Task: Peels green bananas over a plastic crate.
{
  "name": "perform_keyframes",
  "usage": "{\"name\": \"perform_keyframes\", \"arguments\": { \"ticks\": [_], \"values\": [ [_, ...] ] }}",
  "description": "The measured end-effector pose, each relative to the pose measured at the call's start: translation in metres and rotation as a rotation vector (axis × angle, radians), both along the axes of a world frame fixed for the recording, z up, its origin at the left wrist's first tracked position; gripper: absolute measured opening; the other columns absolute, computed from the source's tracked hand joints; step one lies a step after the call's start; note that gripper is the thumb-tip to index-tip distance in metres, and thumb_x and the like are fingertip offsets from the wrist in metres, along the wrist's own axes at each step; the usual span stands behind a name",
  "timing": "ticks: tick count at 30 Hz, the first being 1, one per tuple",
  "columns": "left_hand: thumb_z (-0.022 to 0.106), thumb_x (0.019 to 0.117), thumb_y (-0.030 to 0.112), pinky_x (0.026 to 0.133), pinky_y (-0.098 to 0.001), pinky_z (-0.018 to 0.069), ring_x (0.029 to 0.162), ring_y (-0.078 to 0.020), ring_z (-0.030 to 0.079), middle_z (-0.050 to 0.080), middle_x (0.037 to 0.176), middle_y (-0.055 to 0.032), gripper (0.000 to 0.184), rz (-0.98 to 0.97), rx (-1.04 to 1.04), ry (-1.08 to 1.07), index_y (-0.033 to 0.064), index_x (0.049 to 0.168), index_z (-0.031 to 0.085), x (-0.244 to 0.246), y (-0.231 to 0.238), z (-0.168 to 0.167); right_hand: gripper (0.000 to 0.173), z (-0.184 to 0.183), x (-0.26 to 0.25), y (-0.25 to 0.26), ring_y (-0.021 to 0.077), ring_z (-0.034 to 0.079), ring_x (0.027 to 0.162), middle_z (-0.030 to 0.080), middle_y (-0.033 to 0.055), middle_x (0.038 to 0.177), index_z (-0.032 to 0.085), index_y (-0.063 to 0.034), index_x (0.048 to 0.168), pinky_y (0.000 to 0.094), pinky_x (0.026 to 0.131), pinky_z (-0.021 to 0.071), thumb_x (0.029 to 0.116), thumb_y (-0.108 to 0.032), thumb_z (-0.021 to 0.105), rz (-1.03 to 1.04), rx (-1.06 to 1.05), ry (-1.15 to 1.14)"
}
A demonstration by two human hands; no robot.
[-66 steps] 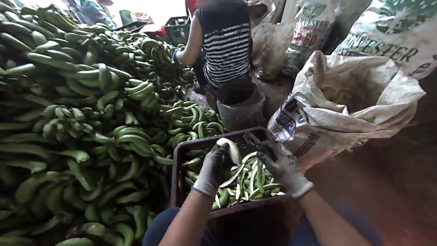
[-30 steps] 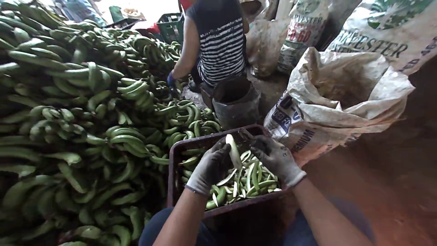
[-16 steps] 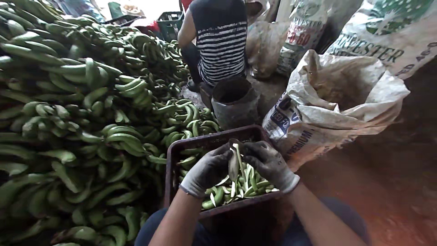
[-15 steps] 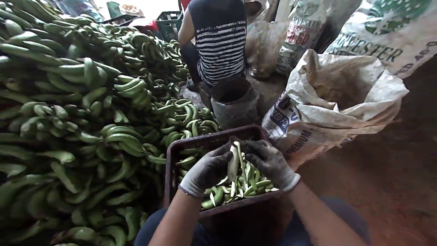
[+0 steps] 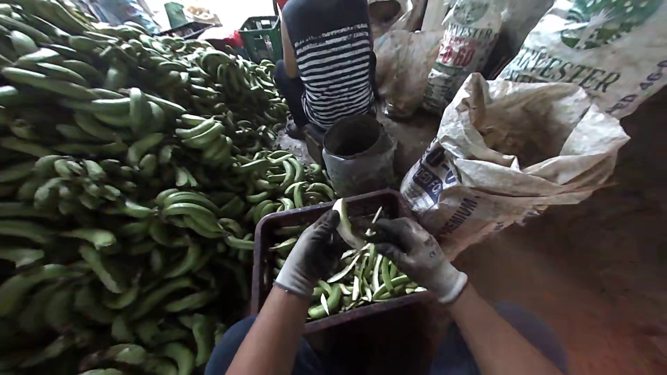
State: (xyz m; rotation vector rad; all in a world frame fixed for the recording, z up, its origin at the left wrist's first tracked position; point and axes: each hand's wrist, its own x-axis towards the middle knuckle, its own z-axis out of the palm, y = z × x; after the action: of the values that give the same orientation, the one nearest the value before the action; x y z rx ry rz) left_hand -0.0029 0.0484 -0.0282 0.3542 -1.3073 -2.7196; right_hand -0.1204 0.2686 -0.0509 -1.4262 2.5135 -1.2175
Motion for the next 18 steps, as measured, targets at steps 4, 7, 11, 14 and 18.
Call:
{"name": "perform_keyframes", "arguments": {
  "ticks": [4, 7, 11, 14, 18],
  "values": [
    [0.035, 0.1112, 0.038, 0.078, -0.037, 0.0609, 0.083, -0.0201, 0.07, 0.07, 0.096, -0.0133, 0.042, -0.07, 0.109, 0.007, 0.0056, 0.119, 0.061, 0.006, 0.006, 0.004, 0.051, -0.005, 0.008, -0.007, 0.0217, 0.064, 0.117, 0.068, 0.0075, 0.125, 0.068, -0.0241, 0.135, 0.0448, 0.102, 0.0532, 0.0979, -0.058, 0.06, 0.136, -0.029, 0.067],
    [0.048, 0.1074, 0.031, 0.086, -0.0399, 0.0598, 0.095, -0.0215, 0.07, 0.07, 0.108, -0.0138, 0.034, -0.198, 0.091, 0.074, 0.0056, 0.125, 0.062, 0.01, 0.01, 0.002, 0.049, -0.002, 0.004, -0.01, 0.0206, 0.064, 0.116, 0.068, 0.0074, 0.125, 0.068, -0.0216, 0.136, 0.0445, 0.101, 0.0543, 0.0995, -0.054, 0.06, 0.067, -0.085, 0.028],
    [0.055, 0.1038, 0.027, 0.079, -0.0388, 0.0615, 0.087, -0.0201, 0.071, 0.071, 0.106, -0.0139, 0.039, -0.233, -0.088, 0.017, 0.0058, 0.136, 0.057, 0.009, 0.013, 0.005, 0.054, 0.001, -0.025, -0.008, 0.0272, 0.066, 0.114, 0.068, 0.0098, 0.126, 0.064, -0.0264, 0.139, 0.0557, 0.1, 0.0526, 0.1022, -0.061, 0.046, -0.262, 0.172, -0.107],
    [0.047, 0.1078, 0.021, 0.086, -0.0427, 0.06, 0.096, -0.0246, 0.07, 0.069, 0.115, -0.0186, 0.04, -0.1, -0.17, 0.0, 0.0032, 0.143, 0.054, 0.004, 0.007, 0.007, 0.056, 0.004, -0.031, 0.0, 0.0225, 0.067, 0.114, 0.07, 0.0059, 0.125, 0.066, -0.0236, 0.135, 0.0536, 0.101, 0.0527, 0.0998, -0.064, 0.049, -0.306, 0.13, -0.171],
    [0.044, 0.1097, 0.022, 0.083, -0.0428, 0.061, 0.092, -0.0246, 0.071, 0.07, 0.11, -0.0175, 0.036, 0.099, -0.14, -0.014, 0.0039, 0.138, 0.057, -0.001, 0.0, 0.008, 0.051, 0.013, -0.008, 0.011, 0.0099, 0.068, 0.103, 0.07, 0.0, 0.119, 0.068, -0.0211, 0.132, 0.0378, 0.092, 0.06, 0.0967, -0.058, 0.062, -0.013, -0.059, -0.212]
  ]
}}
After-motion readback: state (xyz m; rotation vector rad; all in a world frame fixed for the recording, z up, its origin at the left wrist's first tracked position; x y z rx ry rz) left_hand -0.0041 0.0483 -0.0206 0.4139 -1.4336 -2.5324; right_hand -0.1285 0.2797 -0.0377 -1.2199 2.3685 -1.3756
